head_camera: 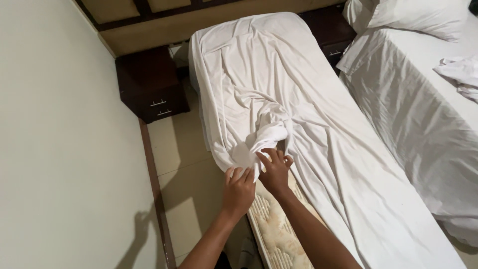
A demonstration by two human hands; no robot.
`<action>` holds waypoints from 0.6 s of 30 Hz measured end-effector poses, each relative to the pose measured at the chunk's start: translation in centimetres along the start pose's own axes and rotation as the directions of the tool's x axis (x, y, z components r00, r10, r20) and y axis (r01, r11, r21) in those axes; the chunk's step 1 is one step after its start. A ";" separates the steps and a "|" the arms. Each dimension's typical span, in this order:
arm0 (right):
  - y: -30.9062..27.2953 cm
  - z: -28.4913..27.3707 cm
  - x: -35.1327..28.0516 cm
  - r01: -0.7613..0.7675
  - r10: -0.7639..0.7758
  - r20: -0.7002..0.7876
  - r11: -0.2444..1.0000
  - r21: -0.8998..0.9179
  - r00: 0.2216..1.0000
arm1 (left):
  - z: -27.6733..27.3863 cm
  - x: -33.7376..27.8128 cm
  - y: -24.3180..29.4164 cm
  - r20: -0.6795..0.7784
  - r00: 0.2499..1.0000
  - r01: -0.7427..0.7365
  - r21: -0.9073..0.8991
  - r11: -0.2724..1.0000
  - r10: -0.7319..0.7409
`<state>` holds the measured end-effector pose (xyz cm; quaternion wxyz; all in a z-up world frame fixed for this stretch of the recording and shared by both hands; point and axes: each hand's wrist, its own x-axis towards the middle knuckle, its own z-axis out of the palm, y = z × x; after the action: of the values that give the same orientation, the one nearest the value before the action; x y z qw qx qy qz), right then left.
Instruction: The person spreads a white fitted sheet over a mattress, smoothing it out and tucking the edges under the mattress to secure it. The person works around the bed, adjusting the sheet to ensure it is flat and properly fitted.
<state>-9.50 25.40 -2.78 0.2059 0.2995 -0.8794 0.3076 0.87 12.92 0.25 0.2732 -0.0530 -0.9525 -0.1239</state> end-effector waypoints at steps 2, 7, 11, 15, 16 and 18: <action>0.6 0.6 -0.1 -0.008 0.008 0.003 1.000 0.004 1.000 | -0.5 -0.3 0.0 -0.026 0.999 -0.043 -0.013 0.999 0.042; 3.4 1.6 -0.4 -0.059 0.066 0.046 0.989 -0.138 0.997 | -2.6 -1.1 -0.2 -0.072 0.981 -0.183 -0.079 0.980 0.178; 5.6 0.4 -0.6 -0.139 0.131 -0.059 0.977 -0.164 0.990 | -2.9 -2.2 -1.7 -0.098 0.987 -0.139 -0.118 0.983 0.128; 7.0 -0.7 -1.5 -0.238 0.232 -0.054 0.943 -0.233 0.971 | -2.2 -2.5 -3.4 -0.094 0.993 -0.081 -0.092 0.992 0.072; 7.0 -0.7 -1.8 -0.243 0.236 -0.057 0.941 -0.236 0.970 | -1.6 -2.5 -3.8 -0.093 0.993 -0.085 -0.096 0.992 0.077; 7.0 -0.9 -2.5 -0.209 0.199 -0.066 0.945 -0.251 0.978 | -0.3 -2.6 -4.5 -0.017 1.000 0.014 -0.091 0.996 -0.015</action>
<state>-12.09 31.44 -6.40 0.2273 0.1717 -0.9337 0.2168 2.48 8.39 -1.80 0.2782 -0.0574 -0.9437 -0.1694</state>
